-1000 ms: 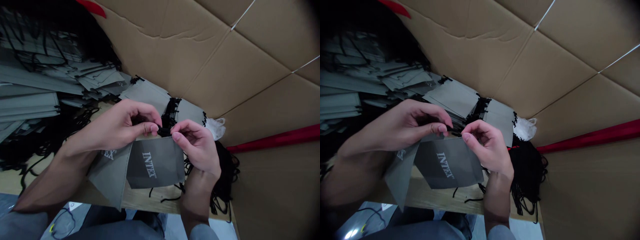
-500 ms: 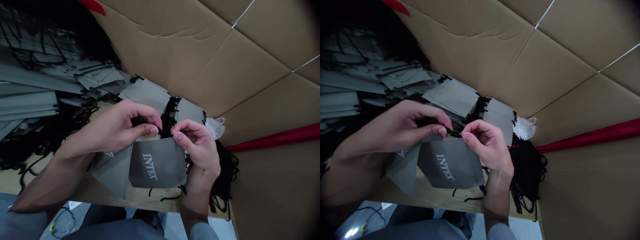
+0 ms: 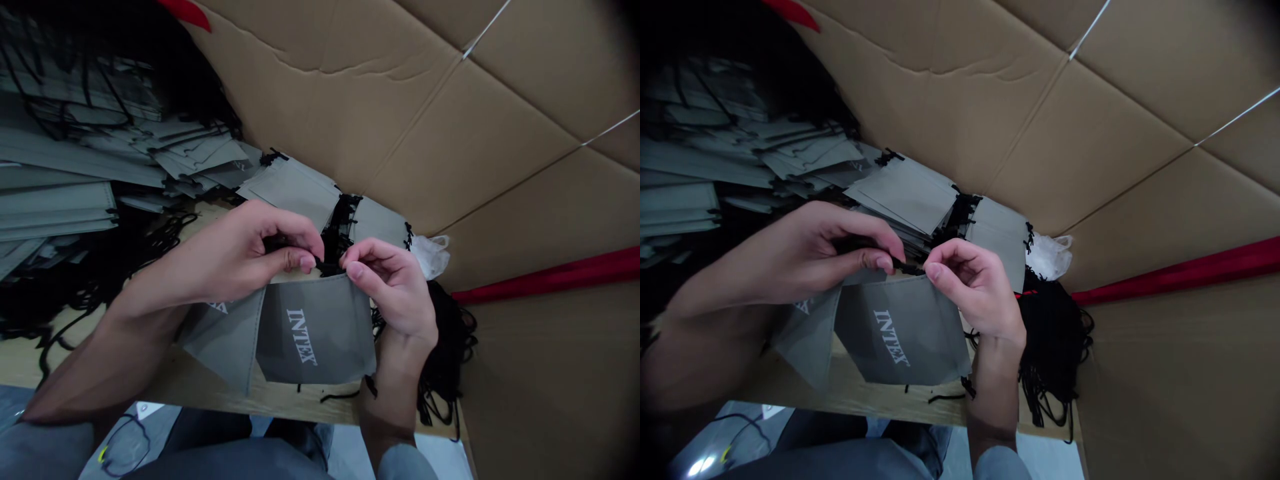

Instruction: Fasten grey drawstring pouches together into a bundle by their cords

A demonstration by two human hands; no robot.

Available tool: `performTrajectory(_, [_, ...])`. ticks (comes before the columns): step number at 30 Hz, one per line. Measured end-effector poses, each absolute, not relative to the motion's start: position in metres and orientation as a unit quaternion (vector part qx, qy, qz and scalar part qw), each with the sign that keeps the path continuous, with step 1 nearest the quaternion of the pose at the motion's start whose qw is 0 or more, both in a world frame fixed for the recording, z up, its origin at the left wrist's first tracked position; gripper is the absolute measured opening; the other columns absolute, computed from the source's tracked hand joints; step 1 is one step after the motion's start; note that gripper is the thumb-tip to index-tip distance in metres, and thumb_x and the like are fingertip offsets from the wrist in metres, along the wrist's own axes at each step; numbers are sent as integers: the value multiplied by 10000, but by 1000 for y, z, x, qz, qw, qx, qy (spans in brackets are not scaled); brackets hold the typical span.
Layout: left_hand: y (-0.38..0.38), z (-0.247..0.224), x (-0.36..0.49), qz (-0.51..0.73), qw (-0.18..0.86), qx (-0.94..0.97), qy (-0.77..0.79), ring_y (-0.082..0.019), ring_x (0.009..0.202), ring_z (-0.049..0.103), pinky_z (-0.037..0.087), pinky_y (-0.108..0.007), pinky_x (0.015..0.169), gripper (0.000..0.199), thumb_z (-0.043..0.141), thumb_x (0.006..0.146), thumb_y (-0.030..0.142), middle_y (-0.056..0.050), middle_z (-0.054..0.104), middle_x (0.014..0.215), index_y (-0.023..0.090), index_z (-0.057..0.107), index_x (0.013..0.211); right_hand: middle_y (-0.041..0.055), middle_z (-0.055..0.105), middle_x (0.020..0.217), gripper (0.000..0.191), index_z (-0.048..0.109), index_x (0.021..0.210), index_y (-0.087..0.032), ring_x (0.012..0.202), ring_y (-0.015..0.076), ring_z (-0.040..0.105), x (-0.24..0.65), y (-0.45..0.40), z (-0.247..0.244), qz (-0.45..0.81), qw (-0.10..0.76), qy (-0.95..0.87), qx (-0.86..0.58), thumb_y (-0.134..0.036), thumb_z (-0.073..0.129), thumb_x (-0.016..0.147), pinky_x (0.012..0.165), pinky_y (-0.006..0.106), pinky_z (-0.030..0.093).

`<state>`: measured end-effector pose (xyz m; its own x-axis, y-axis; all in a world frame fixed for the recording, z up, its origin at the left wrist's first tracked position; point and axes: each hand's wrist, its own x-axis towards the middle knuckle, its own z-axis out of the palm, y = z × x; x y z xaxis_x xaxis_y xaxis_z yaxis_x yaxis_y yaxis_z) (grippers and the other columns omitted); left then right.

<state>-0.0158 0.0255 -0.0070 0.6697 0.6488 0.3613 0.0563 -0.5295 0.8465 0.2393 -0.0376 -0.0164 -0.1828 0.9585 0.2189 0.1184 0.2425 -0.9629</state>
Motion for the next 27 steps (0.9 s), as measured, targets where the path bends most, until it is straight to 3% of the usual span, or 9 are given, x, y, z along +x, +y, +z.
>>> performTrajectory(27, [25, -7, -16, 344, 440, 800, 218, -58, 754, 729, 530, -111, 667, 92, 764, 1016, 170, 66, 838, 862, 208, 847, 1011, -6, 672, 786, 297, 793, 903, -209, 661, 105, 525, 237, -35, -17, 459, 468, -622, -429, -462, 945, 942, 560, 223, 427])
